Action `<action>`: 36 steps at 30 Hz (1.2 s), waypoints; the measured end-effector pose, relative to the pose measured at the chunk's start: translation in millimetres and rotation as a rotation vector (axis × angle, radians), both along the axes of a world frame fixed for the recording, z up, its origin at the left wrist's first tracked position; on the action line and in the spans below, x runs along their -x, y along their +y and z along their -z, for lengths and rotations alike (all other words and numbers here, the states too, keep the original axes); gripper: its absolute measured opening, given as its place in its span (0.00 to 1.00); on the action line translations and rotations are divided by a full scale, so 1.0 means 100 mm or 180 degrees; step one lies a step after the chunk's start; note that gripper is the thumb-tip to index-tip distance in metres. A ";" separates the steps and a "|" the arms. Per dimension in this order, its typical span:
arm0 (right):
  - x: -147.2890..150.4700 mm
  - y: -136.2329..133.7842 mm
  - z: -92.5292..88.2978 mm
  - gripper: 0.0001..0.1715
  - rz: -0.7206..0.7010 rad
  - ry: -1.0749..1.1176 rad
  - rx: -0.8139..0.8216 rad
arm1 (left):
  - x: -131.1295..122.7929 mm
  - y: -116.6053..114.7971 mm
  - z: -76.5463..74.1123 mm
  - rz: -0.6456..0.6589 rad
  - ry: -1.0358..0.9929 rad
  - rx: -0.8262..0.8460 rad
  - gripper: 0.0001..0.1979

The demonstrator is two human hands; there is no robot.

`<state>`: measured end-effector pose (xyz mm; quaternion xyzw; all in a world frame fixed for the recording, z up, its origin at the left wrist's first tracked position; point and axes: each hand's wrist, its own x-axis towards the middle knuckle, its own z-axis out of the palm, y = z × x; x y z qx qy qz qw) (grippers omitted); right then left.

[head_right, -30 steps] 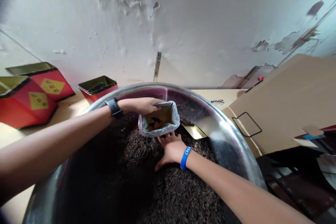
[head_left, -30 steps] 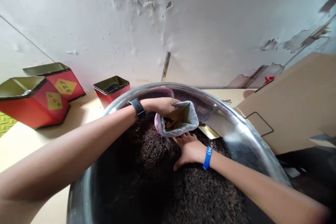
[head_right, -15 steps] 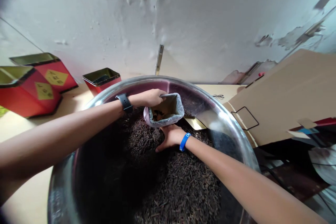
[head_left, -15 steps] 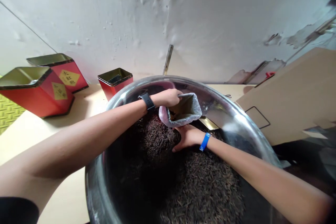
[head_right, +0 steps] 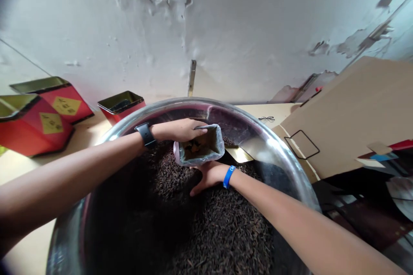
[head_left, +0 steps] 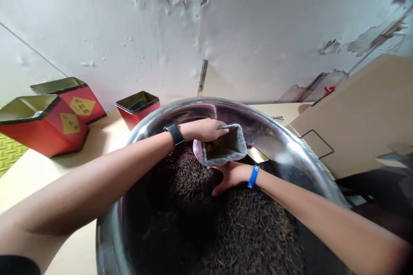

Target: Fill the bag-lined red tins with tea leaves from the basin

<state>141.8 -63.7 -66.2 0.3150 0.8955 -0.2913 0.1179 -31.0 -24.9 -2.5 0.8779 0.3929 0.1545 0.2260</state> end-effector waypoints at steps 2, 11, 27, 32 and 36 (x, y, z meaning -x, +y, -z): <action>0.00 -0.02 0.06 0.61 -0.0059 0.0090 -0.0096 | -0.02 -0.03 0.00 0.0049 -0.0085 -0.0007 0.17; 0.18 -0.19 0.07 0.48 -0.0052 -0.0439 -0.0345 | 0.00 0.02 0.01 -0.0104 0.0075 -0.0201 0.19; 0.25 -0.42 0.04 0.23 0.0016 -0.0321 -0.1115 | 0.10 0.07 -0.01 -0.0279 -0.0227 0.0331 0.22; 0.25 -0.45 -0.36 0.32 0.0083 -0.0319 -0.1123 | 0.16 0.07 -0.02 -0.0356 -0.0826 0.0596 0.25; 0.30 -0.40 -0.86 0.28 0.0181 -0.0040 -0.1259 | 0.19 0.09 -0.01 -0.0589 -0.0931 0.0648 0.27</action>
